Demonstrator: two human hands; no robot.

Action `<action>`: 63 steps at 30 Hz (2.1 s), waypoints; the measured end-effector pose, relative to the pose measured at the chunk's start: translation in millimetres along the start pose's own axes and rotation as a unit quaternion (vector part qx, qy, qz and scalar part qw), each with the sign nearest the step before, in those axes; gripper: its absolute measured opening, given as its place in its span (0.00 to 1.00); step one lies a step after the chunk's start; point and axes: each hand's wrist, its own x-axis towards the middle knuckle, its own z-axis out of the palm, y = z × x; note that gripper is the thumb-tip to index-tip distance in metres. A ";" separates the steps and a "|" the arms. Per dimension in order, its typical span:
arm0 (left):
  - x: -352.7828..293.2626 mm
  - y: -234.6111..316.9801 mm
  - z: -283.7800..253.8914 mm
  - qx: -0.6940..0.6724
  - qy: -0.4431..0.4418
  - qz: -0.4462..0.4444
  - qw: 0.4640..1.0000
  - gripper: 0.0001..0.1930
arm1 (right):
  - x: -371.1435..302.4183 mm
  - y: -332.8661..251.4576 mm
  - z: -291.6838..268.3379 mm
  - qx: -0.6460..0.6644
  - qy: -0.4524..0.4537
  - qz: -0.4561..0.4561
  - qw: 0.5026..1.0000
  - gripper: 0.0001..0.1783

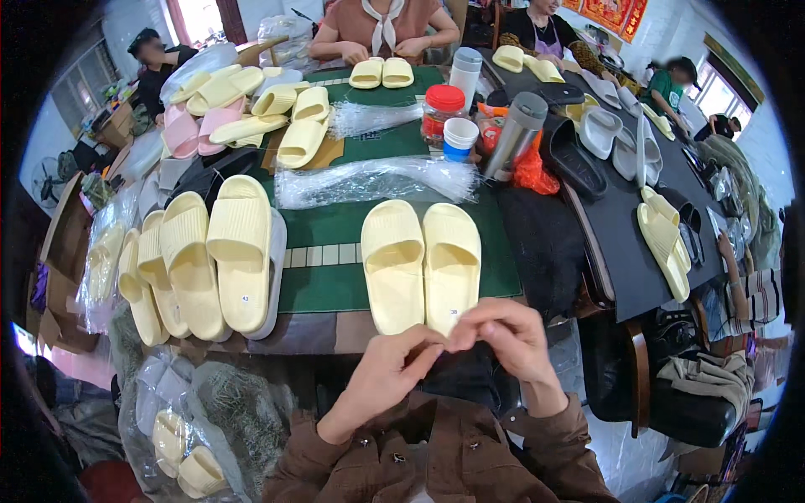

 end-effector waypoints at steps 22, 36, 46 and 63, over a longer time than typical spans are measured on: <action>28.3 -44.6 -9.2 -0.192 0.155 0.011 0.969 0.10 | -11.5 22.3 -27.6 0.000 0.140 0.132 0.981 0.16; 38.7 -55.0 14.1 -0.126 0.074 0.020 0.989 0.11 | 45.1 99.1 -13.7 -0.061 0.123 0.205 0.969 0.10; 39.8 -62.1 10.9 0.000 0.156 0.082 0.984 0.13 | 47.4 97.7 -14.0 -0.127 0.169 0.242 0.947 0.10; 72.2 -99.1 -12.2 -0.217 0.148 -0.037 0.964 0.25 | 42.6 118.3 -35.6 -0.579 0.097 -0.001 0.809 0.22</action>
